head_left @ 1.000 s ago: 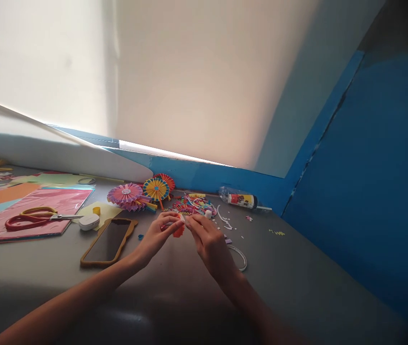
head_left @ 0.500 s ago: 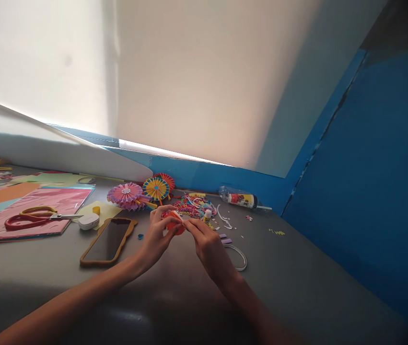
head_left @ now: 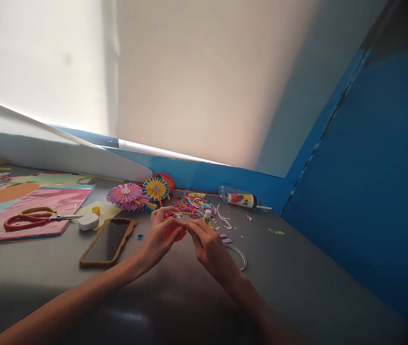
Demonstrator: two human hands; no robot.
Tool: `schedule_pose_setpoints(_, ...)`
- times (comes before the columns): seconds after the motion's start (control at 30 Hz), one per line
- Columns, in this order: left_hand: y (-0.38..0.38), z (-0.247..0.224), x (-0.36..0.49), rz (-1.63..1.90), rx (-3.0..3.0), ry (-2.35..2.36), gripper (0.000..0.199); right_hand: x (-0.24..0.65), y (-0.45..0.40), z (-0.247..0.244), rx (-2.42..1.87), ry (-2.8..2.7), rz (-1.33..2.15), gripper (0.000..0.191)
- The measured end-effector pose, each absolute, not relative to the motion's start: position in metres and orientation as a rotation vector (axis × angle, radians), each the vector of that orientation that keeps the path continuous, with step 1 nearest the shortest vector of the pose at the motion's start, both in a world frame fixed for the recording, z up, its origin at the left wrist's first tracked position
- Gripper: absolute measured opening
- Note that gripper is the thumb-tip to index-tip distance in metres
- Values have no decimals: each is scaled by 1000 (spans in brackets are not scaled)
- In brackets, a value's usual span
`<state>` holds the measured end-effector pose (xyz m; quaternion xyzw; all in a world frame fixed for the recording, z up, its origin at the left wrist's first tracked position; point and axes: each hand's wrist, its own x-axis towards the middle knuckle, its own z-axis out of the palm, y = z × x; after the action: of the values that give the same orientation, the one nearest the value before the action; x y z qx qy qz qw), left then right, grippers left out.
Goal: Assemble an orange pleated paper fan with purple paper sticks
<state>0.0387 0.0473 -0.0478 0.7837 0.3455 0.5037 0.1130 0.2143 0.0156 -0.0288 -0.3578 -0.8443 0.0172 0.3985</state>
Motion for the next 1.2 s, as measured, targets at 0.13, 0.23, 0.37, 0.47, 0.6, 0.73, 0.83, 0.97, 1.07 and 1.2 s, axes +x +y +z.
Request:
schedule_pose_setpoints(0.13,46,-48,39,1498,2276,951,10,220,16,-19,-943,-2061,-53,26)
schedule_pose_setpoints(0.23,47,-48,40,1469,2182,873,10,240,27,-7,-1001,-1910,-259,27)
schedule_pose_setpoints(0.37,46,-45,40,1324,1942,695,16,286,56,3,-1198,-1771,-460,38)
schedule_pose_setpoints(0.47,44,-42,39,1242,1825,636,19,309,73,4,-1396,-1831,-397,45)
schedule_pose_setpoints(0.6,43,-40,38,1191,1747,648,20,300,60,4,-1376,-1897,-274,40)
schedule_pose_setpoints(0.73,44,-41,39,1141,1558,541,17,269,27,6,-1187,-2096,320,55)
schedule_pose_setpoints(0.83,45,-42,40,1074,1466,405,13,253,15,4,-1117,-2141,556,58)
schedule_pose_setpoints(0.97,45,-43,38,974,1493,370,12,246,17,-1,-1004,-2117,768,30)
schedule_pose_setpoints(1.07,43,-40,37,963,1522,394,18,246,19,-4,-964,-2063,779,19)
schedule_pose_setpoints(1.2,41,-35,38,1050,1691,440,14,249,18,-8,-1018,-1998,697,16)
